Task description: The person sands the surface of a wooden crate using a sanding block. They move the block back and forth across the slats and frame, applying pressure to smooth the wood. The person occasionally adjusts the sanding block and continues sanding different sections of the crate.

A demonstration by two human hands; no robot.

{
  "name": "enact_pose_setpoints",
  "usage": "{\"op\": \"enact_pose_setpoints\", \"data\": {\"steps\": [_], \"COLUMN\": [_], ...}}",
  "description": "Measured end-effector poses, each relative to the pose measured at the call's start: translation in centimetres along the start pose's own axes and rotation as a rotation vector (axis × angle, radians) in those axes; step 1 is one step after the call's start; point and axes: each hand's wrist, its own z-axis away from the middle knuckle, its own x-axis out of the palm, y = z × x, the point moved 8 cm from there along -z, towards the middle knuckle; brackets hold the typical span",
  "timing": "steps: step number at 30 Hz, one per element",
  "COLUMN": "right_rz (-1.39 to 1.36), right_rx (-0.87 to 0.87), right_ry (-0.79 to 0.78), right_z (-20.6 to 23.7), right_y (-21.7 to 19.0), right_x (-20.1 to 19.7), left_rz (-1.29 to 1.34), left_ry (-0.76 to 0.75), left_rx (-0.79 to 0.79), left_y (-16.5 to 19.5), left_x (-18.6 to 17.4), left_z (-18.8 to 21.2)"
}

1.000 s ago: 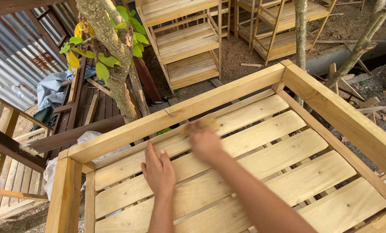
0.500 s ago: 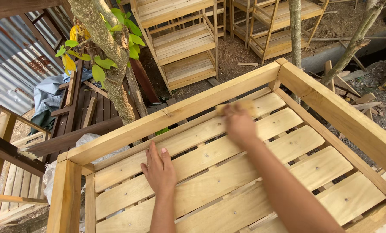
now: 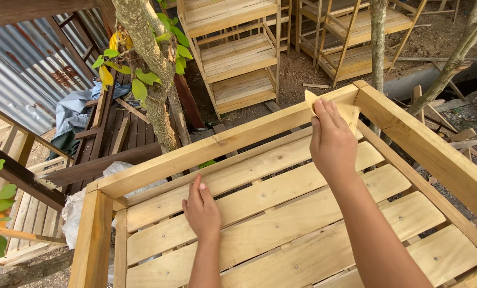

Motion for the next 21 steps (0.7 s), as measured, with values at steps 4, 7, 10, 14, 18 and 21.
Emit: {"op": "enact_pose_setpoints", "data": {"steps": [4,7,10,14,18,21], "right_rz": [0.033,-0.143,-0.288,-0.262,0.077,0.14], "right_rx": [-0.019,-0.152,-0.278,-0.325,-0.108,0.052], "right_ry": [-0.239,-0.27,-0.337,-0.424,-0.361,-0.292], "right_z": [-1.2,2.5,5.4,2.9,-3.2,-2.9], "right_y": [-5.0,-13.3,-18.3,-11.9,2.1,3.4], "right_x": [7.6,13.9,17.8,15.7,8.0,7.6], "left_rz": [0.053,0.109,0.227,0.234,0.141,0.015], "left_ry": [0.026,0.075,0.112,0.109,0.091,0.015], "left_rx": [-0.022,-0.027,-0.053,-0.023,-0.077,0.036], "left_y": [0.1,0.0,-0.3,-0.1,-0.2,0.7], "left_x": [-0.2,-0.9,-1.4,-1.8,-1.6,-0.8], "left_z": [-0.2,-0.3,-0.3,-0.3,-0.4,-0.4]}}
